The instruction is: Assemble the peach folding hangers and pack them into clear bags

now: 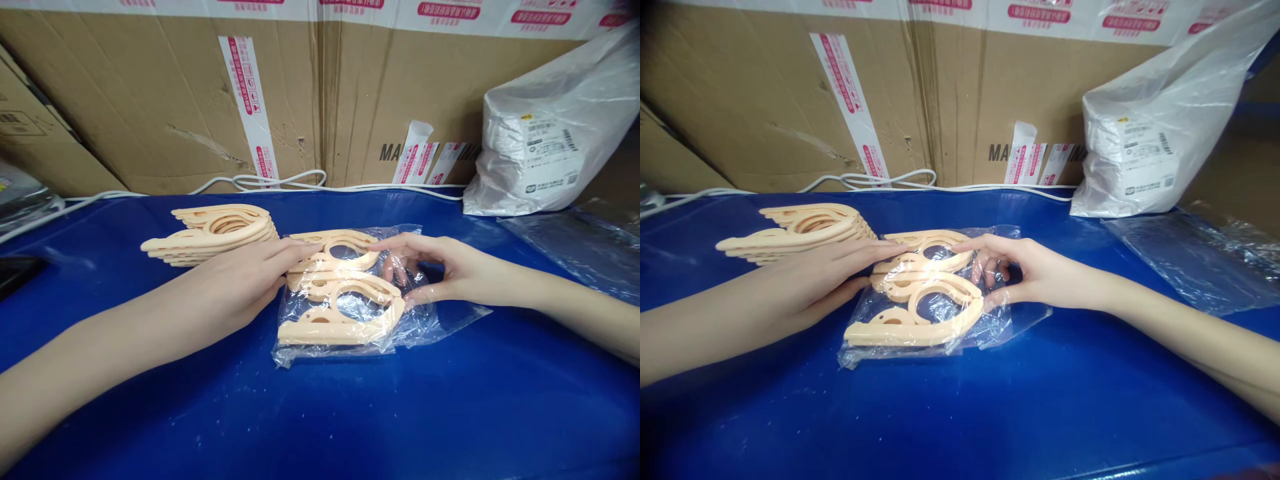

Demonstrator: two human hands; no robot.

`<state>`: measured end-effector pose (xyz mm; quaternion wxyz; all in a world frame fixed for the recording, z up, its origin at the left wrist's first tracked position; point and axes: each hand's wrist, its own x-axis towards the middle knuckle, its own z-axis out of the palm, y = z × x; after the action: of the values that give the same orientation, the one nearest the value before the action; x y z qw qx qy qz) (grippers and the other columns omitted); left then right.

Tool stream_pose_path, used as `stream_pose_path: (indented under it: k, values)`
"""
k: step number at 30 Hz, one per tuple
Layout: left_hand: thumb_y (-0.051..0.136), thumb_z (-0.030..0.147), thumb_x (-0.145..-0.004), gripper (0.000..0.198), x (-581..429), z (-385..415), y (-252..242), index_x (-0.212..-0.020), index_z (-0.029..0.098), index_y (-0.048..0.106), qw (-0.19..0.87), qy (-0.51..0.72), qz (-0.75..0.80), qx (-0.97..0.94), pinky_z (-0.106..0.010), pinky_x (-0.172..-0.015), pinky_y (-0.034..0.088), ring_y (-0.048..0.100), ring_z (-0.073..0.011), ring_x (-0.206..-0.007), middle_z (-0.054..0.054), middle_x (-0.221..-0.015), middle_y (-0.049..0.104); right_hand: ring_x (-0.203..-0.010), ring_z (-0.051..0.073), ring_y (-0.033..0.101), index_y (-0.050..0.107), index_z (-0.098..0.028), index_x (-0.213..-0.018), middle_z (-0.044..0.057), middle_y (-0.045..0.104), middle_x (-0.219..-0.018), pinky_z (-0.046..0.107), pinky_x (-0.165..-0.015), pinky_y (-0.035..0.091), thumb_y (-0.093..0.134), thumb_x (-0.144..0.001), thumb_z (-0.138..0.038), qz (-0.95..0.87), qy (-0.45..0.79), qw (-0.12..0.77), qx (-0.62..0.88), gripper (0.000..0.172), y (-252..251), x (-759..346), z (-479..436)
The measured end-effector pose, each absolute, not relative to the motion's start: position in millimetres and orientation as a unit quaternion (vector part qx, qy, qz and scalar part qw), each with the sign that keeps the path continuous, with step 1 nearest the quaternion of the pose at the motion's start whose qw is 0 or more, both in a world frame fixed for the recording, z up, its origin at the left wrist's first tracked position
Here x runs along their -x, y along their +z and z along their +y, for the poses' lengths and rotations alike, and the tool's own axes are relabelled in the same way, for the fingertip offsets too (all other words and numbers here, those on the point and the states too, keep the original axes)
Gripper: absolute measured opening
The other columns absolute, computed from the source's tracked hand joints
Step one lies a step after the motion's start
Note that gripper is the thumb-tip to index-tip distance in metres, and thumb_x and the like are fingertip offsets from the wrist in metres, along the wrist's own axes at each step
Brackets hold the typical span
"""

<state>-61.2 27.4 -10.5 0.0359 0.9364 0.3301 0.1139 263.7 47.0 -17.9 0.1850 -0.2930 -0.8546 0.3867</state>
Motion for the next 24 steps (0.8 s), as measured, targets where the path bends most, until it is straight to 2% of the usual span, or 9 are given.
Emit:
stream_pose_path:
  k: [4, 9, 13, 16, 19, 21, 24]
  values:
    - [0.041, 0.012, -0.091, 0.056, 62.0, 26.3, -8.1, -0.144, 0.03, 0.036, 0.034, 0.108, 0.332, -0.936, -0.035, -0.099, 0.047, 0.053, -0.0225, -0.125, -0.001, -0.144, 0.051, -0.081, 0.015, 0.062, 0.049, -0.028, -0.139, -0.001, 0.067, -0.098, 0.029, -0.073, 0.053, 0.076, -0.08, -0.031, -0.855, 0.384, 0.182, 0.297, 0.066, -16.0, -264.1, 47.0]
    - [0.04, 0.016, -0.09, 0.059, 62.0, 24.0, 2.5, -0.146, 0.032, 0.032, 0.047, 0.104, 0.334, -0.936, -0.036, -0.098, 0.047, 0.055, -0.0238, -0.122, -0.001, -0.139, 0.054, -0.084, 0.016, 0.061, 0.048, -0.029, -0.139, 0.001, 0.066, -0.108, 0.032, -0.074, 0.054, 0.081, -0.072, -0.032, -0.856, 0.383, 0.164, 0.307, 0.075, -10.0, -263.9, 43.8]
    - [0.04, 0.022, -0.091, 0.051, 63.5, 22.1, 8.3, -0.142, 0.027, 0.039, 0.001, 0.107, 0.38, -0.919, -0.04, -0.102, 0.043, 0.052, -0.0251, -0.124, -0.004, -0.138, 0.053, -0.084, 0.017, 0.06, 0.055, -0.028, -0.132, 0.002, 0.066, -0.109, 0.034, -0.075, 0.053, 0.082, -0.071, -0.034, -0.863, 0.358, 0.161, 0.318, 0.068, -7.8, -261.6, 40.9]
    - [0.039, 0.026, -0.091, 0.033, 61.8, 18.0, 12.1, -0.122, 0.025, 0.053, -0.056, 0.114, 0.443, -0.887, -0.036, -0.083, 0.047, 0.059, -0.0248, -0.11, -0.004, -0.125, 0.06, -0.086, 0.019, 0.063, 0.049, -0.029, -0.139, 0.003, 0.068, -0.111, 0.035, -0.076, 0.054, 0.081, -0.073, -0.036, -0.856, 0.366, 0.16, 0.327, 0.074, -6.2, -261.8, 41.5]
    - [0.037, 0.032, -0.091, 0.022, 56.9, 12.0, 14.5, -0.095, 0.024, 0.057, -0.096, 0.101, 0.481, -0.866, -0.031, -0.058, 0.038, 0.063, -0.022, -0.08, -0.003, -0.098, 0.066, -0.089, 0.02, 0.066, 0.045, -0.028, -0.143, 0.004, 0.07, -0.111, 0.035, -0.077, 0.054, 0.079, -0.074, -0.038, -0.848, 0.365, 0.182, 0.34, 0.077, -3.7, -264.3, 44.3]
    - [0.034, 0.037, -0.09, 0.027, 53.5, 8.6, 13.6, -0.083, 0.024, 0.057, -0.124, 0.08, 0.497, -0.855, -0.031, -0.052, 0.029, 0.06, -0.0216, -0.065, -0.004, -0.082, 0.065, -0.091, 0.02, 0.068, 0.048, -0.025, -0.141, 0.004, 0.073, -0.105, 0.035, -0.08, 0.054, 0.076, -0.078, -0.039, -0.842, 0.351, 0.202, 0.355, 0.07, -2.0, -266.0, 46.0]
    - [0.035, 0.043, -0.088, 0.036, 50.1, 6.6, 9.6, -0.07, 0.022, 0.059, -0.105, 0.073, 0.526, -0.841, -0.033, -0.054, 0.027, 0.057, -0.0252, -0.061, -0.007, -0.071, 0.064, -0.092, 0.02, 0.071, 0.054, -0.023, -0.136, 0.003, 0.076, -0.098, 0.036, -0.086, 0.055, 0.069, -0.084, -0.039, -0.831, 0.329, 0.225, 0.387, 0.056, -0.7, -266.0, 46.7]
